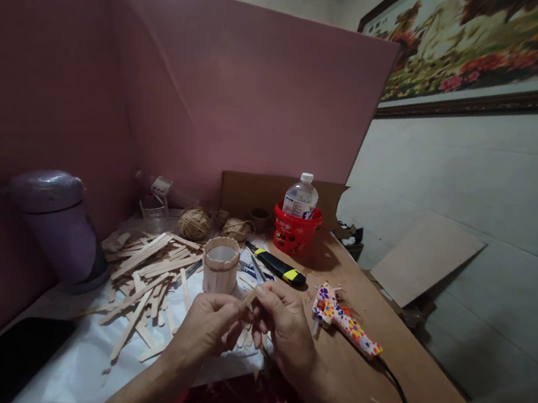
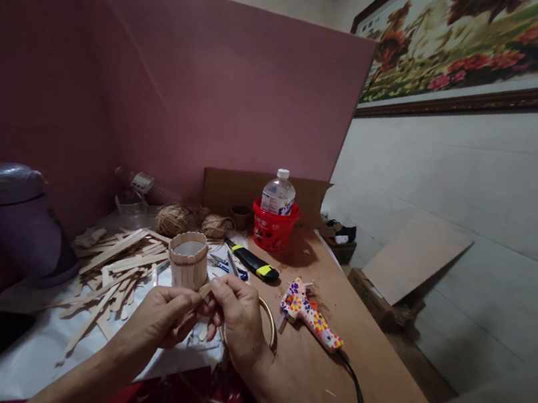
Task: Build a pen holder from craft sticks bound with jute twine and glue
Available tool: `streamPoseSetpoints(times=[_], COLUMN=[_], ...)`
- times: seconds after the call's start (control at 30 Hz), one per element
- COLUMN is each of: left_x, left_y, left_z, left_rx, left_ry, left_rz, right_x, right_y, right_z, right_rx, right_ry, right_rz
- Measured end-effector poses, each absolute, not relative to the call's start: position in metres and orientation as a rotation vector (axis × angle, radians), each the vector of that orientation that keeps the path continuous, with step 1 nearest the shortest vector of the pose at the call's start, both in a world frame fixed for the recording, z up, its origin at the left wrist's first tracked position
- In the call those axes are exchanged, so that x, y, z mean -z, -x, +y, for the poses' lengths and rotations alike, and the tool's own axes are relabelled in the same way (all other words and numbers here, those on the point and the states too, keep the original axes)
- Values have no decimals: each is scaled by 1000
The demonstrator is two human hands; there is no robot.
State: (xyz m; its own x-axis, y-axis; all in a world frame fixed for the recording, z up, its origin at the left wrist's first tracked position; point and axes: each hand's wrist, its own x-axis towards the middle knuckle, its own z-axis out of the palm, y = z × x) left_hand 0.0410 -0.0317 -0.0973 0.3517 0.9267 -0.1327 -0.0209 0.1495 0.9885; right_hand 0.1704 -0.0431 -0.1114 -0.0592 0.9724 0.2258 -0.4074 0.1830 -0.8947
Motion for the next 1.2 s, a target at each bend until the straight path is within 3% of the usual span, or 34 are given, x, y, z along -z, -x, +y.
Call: streamPoseSetpoints(times=[0.57,1.2], left_x=[96,98], left_y=[-42,-45], left_z=[-33,-40], left_rx=[-856,-775], left_ry=[-1201,-1263], left_rz=[1013,751], right_x=[109,116], right_y=[-170,-174], right_z=[-47,-37], right_rx=[-1259,-1090], right_ry=[746,906], right_rz=[-1167,-1085])
